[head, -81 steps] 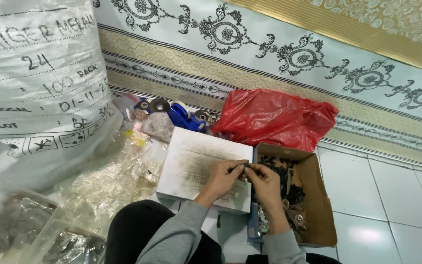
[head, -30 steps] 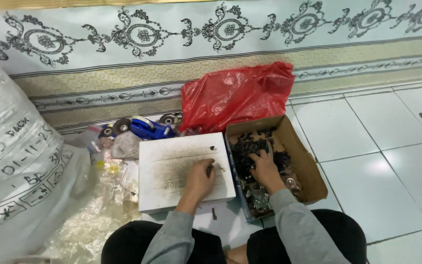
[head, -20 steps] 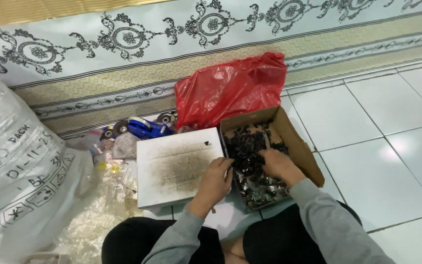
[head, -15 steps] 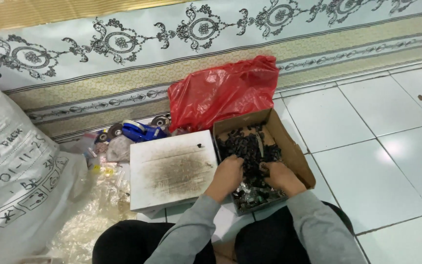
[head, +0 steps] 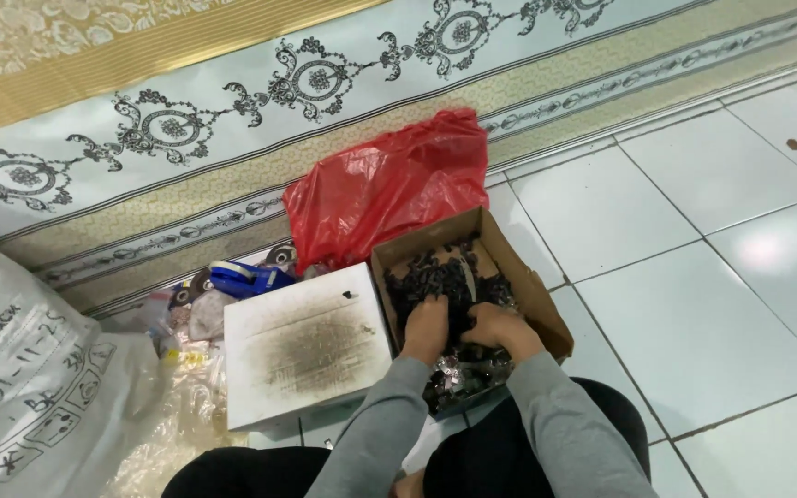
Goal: Assembling small metal components by hand, picking them from a box and joining them on a white board.
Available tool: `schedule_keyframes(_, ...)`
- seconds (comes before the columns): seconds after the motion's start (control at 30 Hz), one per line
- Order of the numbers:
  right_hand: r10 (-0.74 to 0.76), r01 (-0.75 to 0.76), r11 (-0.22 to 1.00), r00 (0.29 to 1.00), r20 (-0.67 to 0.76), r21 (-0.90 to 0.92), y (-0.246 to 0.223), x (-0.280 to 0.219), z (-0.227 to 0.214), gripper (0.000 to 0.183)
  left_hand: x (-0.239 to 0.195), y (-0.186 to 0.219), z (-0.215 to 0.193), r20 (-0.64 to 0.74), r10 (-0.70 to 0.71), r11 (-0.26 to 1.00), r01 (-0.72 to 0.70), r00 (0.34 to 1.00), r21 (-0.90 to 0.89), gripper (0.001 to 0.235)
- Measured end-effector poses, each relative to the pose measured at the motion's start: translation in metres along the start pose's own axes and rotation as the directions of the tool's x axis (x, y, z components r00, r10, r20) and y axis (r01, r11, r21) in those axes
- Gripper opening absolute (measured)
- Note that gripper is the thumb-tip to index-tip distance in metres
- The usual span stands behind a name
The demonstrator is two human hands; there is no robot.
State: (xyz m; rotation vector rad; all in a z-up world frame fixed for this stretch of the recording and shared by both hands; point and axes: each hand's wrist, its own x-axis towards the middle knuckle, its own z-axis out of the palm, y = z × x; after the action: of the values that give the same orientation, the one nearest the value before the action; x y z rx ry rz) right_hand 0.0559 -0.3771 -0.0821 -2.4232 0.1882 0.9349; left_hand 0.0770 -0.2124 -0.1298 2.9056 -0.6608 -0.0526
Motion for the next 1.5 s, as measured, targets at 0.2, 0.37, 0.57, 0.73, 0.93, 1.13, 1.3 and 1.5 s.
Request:
schedule_keyframes(0.2,-0.046,0.048,0.996,0.999,-0.023,0.075,0.017,0.042,0.017,0.073,0.006,-0.022,0.007,0.112,-0.204,0.781,0.231,0.973,-0.581,0.018)
schedule_keyframes(0.37,-0.051,0.093,0.953,0.988,-0.148,0.290,0.001,0.009,0.002,0.054,0.007,-0.013,0.028,0.373,-0.355,0.250,0.472,0.857,-0.846,0.033)
schedule_keyframes(0.57,-0.021,0.154,0.860,0.964,-0.266,0.487,0.004,0.012,0.008,0.038,-0.012,0.007,-0.005,0.516,-0.344,-0.018,0.543,0.785,-0.839,0.044)
schedule_keyframes(0.73,0.018,0.141,0.853,0.955,-0.297,0.503,0.014,0.014,0.016,0.031,-0.015,0.014,0.010,0.383,-0.331,-0.029,0.396,0.863,-0.918,0.039)
schedule_keyframes(0.93,0.096,0.010,0.942,0.950,-0.297,0.335,0.016,0.005,0.013,0.033,0.005,0.014,0.065,0.257,-0.219,0.291,0.314,0.941,-0.904,0.027)
schedule_keyframes(1.13,0.076,-0.062,0.996,0.970,-0.231,0.068,0.045,0.046,0.027,0.042,-0.004,0.026,0.056,0.289,-0.099,0.510,0.298,0.952,-0.807,0.029)
schedule_keyframes(1.3,0.064,-0.087,0.989,0.981,-0.186,-0.121,0.067,0.070,0.040,0.043,-0.006,0.032,0.078,0.208,-0.119,0.586,0.238,0.971,-0.775,0.018)
schedule_keyframes(1.5,0.091,-0.135,0.962,0.978,-0.187,-0.239,0.095,0.101,0.054,0.040,-0.008,0.055,0.074,-0.165,0.057,0.884,-0.127,0.985,-0.451,0.031)
